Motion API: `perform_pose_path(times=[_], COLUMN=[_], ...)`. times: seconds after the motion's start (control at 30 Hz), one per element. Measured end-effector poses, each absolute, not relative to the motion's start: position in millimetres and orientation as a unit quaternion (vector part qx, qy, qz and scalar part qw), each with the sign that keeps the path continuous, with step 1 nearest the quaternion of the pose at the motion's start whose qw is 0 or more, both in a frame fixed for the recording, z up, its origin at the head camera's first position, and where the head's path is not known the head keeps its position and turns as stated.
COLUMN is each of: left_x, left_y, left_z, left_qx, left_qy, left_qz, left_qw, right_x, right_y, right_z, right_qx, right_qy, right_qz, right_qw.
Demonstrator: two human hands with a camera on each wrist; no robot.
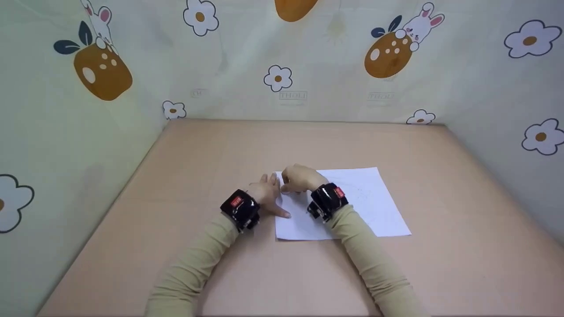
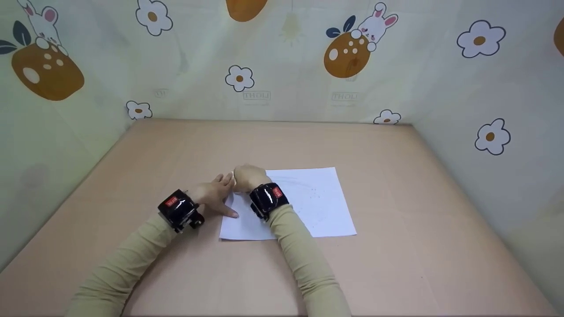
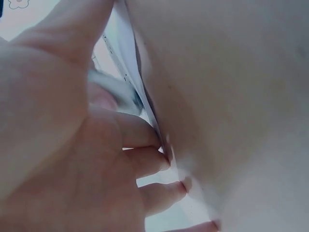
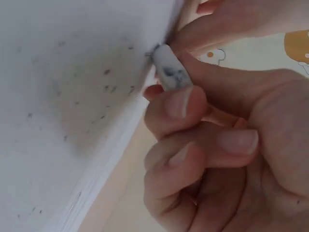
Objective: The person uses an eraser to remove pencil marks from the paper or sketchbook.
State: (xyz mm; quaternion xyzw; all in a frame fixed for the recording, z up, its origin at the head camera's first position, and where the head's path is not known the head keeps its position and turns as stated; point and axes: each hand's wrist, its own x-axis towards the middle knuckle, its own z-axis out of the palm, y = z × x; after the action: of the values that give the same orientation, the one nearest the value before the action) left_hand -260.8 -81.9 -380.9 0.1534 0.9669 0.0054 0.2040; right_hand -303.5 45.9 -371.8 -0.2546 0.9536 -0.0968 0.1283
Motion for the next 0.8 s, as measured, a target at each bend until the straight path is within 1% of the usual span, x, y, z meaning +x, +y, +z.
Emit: perform_pose_path(times=[0.2,0.33,0.5,0.67,0.8], left_x=[-260.1,-260.9,-261.8,-262.4,-262.3], left_y=[-81.5,-82.0,-82.4,-82.3,-82.6], left_z=[-381.1,-381.6,-382.3,-383.0,-382.6], left_qx=[0.146,0.137,0.137,0.146,0.152], left_qy=[0.967,0.968,0.967,0.966,0.966], left_qz=[0.014,0.024,0.023,0.015,0.010], left_qw=[0.206,0.211,0.214,0.215,0.210], right_x=[-301.9,-300.2,-300.0,-300.5,-302.2], right_y=[44.6,42.6,42.1,44.0,44.3], right_z=[-372.9,-371.0,-372.4,-371.7,-372.7], right_qx=[-0.263,-0.266,-0.260,-0.263,-0.271], right_qy=[0.956,0.953,0.955,0.950,0.952], right_qz=[-0.084,-0.090,-0.101,-0.109,-0.108], right_qw=[0.099,0.112,0.101,0.130,0.096])
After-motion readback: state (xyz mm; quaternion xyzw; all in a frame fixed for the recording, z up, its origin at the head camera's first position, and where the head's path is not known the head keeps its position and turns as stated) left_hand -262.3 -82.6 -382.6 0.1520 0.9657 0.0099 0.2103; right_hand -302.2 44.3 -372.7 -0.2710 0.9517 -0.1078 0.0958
